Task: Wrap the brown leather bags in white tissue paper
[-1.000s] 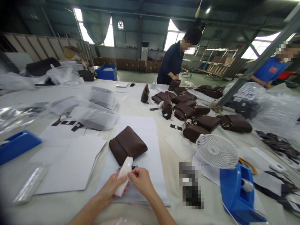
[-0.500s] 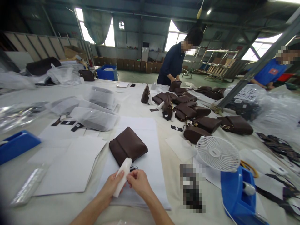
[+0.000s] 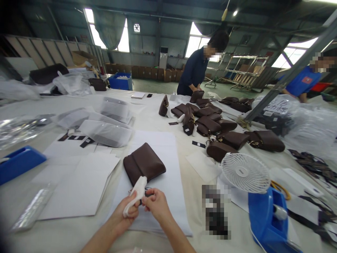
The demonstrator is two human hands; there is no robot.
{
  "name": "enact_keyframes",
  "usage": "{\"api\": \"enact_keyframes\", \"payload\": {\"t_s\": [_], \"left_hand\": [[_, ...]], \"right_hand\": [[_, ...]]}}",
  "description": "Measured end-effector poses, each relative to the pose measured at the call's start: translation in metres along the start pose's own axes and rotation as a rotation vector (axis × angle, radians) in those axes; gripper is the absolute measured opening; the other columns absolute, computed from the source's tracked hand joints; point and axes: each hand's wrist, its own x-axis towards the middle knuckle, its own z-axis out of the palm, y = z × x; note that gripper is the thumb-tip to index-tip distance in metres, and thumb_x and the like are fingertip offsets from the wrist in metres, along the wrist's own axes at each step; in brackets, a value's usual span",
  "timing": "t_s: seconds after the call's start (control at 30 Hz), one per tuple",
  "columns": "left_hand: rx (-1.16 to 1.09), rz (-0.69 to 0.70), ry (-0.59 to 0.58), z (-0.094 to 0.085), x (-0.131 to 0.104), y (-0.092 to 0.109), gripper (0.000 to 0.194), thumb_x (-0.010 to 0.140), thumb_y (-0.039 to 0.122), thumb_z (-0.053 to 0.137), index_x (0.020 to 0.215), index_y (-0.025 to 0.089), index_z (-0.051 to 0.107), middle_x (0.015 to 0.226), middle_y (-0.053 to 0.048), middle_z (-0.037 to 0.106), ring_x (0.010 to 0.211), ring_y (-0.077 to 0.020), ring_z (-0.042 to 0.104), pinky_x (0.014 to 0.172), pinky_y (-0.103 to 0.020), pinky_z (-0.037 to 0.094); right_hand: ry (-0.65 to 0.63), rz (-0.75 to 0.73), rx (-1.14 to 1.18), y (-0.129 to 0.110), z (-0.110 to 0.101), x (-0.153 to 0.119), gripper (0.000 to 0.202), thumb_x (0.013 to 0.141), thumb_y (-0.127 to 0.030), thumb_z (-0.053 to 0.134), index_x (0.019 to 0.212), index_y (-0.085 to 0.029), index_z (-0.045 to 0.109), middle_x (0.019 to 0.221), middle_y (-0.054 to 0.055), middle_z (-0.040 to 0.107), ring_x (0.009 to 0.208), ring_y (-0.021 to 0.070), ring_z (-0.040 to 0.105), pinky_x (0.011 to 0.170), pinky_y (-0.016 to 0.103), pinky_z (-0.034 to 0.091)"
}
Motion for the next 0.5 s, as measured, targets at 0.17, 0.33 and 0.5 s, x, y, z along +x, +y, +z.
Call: {"api": "enact_keyframes", "payload": {"t_s": [0.17, 0.33, 0.5], "left_hand": [[-0.104, -0.211, -0.141, -0.006, -0.008, 0.012, 0.026, 0.091, 0.032, 0.051, 0.076, 0.011, 0.052, 0.056, 0.005, 0.042, 0.037, 0.002, 0.023, 0.037, -0.012, 0.016], [-0.162, -0.362, -0.277, -0.011, -0.016, 0.014, 0.022, 0.087, 0.029, 0.058, 0.076, 0.01, 0.056, 0.053, 0.009, 0.029, 0.036, 0.0025, 0.02, 0.037, -0.01, 0.015], [-0.173, -0.424, -0.328, -0.02, -0.02, 0.01, 0.013, 0.081, 0.022, 0.063, 0.076, 0.012, 0.057, 0.053, 0.01, 0.024, 0.037, 0.0021, 0.017, 0.038, -0.009, 0.014]], "right_hand": [[-0.05, -0.024, 0.036, 0.002, 0.008, -0.003, 0.054, 0.059, -0.052, 0.077, 0.088, -0.02, 0.044, 0.057, -0.005, 0.063, 0.042, 0.009, 0.051, 0.045, 0.022, 0.039], [-0.034, -0.099, -0.005, 0.003, 0.014, -0.005, 0.047, 0.064, -0.05, 0.073, 0.085, -0.023, 0.041, 0.054, -0.008, 0.058, 0.04, 0.008, 0.048, 0.041, 0.02, 0.036], [-0.084, -0.146, -0.046, 0.001, 0.017, -0.006, 0.038, 0.069, -0.042, 0.068, 0.085, -0.024, 0.039, 0.058, -0.008, 0.059, 0.044, 0.0088, 0.049, 0.042, 0.02, 0.039]]}}
